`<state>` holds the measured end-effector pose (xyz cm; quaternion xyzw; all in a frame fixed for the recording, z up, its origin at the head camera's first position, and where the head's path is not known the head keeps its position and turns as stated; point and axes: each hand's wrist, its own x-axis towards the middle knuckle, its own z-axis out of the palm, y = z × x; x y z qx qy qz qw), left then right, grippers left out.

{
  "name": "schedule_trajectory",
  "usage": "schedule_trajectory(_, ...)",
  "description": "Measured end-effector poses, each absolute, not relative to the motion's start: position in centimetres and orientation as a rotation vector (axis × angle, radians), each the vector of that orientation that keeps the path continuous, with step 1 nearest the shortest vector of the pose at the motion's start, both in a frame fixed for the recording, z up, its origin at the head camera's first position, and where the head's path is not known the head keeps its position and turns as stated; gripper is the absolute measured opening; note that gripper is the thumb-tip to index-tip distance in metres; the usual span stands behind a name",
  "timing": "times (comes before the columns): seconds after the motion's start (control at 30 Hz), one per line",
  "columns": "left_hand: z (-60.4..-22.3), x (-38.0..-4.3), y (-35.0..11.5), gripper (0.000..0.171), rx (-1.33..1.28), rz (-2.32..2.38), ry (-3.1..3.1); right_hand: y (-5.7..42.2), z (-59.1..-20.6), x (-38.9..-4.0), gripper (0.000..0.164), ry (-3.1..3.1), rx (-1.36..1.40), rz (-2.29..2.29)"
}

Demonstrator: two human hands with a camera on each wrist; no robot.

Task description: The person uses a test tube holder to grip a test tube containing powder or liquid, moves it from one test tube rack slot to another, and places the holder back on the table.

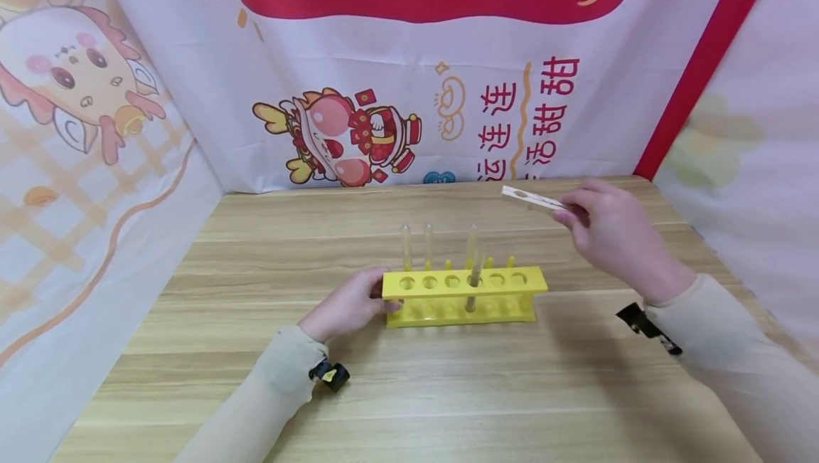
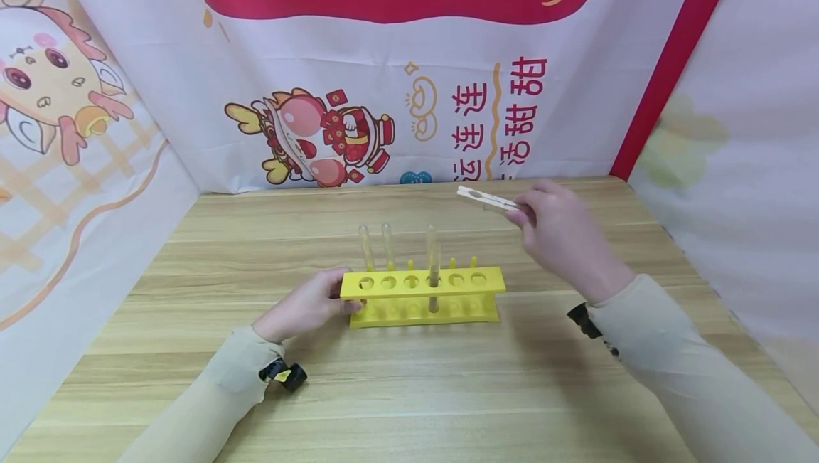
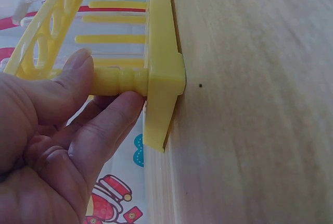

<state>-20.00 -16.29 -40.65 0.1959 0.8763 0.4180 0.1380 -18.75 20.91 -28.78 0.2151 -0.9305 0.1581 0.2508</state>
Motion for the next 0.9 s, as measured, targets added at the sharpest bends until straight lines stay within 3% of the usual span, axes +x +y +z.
schedule_trajectory(0.9,-40.5,-19.9,-16.3,0.033,0.535,1.21,2.527,28.0,-33.6,-23.3,0.015,-2.778,0.361,0.453)
